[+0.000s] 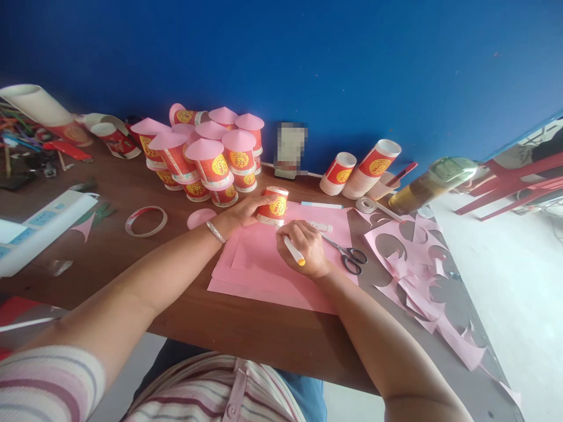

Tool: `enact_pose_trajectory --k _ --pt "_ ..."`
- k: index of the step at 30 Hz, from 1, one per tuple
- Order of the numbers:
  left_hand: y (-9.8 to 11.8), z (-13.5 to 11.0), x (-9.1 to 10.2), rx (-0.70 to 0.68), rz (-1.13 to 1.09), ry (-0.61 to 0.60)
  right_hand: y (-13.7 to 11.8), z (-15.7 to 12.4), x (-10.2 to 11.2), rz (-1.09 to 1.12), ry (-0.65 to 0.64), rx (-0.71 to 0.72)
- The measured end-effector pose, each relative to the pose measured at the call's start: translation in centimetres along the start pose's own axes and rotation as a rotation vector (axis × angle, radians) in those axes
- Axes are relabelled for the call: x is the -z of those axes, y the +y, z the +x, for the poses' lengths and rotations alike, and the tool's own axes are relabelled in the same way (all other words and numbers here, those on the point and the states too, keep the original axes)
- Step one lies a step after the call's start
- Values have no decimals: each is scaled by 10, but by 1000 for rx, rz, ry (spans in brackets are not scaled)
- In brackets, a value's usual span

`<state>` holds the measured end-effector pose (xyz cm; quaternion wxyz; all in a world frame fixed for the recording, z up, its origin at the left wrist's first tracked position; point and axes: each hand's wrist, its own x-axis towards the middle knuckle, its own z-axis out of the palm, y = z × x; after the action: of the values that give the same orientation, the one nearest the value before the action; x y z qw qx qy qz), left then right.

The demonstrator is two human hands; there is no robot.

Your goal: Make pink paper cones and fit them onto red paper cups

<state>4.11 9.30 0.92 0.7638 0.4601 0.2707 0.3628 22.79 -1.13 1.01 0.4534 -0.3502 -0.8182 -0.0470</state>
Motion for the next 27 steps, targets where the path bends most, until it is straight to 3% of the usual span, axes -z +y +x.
enact_pose_trajectory --k 10,16,24,27 --pt "-4 5 4 -72 -39 -23 -1 1 -1 14 42 -9" --pt "-8 8 7 -85 -25 -88 -6 2 2 120 -52 -28" --pt "-2 2 -1 -60 93 -6 -6 1 2 155 -111 -24" --pt "-1 3 -2 -59 65 -19 -4 0 0 87 -51 -33"
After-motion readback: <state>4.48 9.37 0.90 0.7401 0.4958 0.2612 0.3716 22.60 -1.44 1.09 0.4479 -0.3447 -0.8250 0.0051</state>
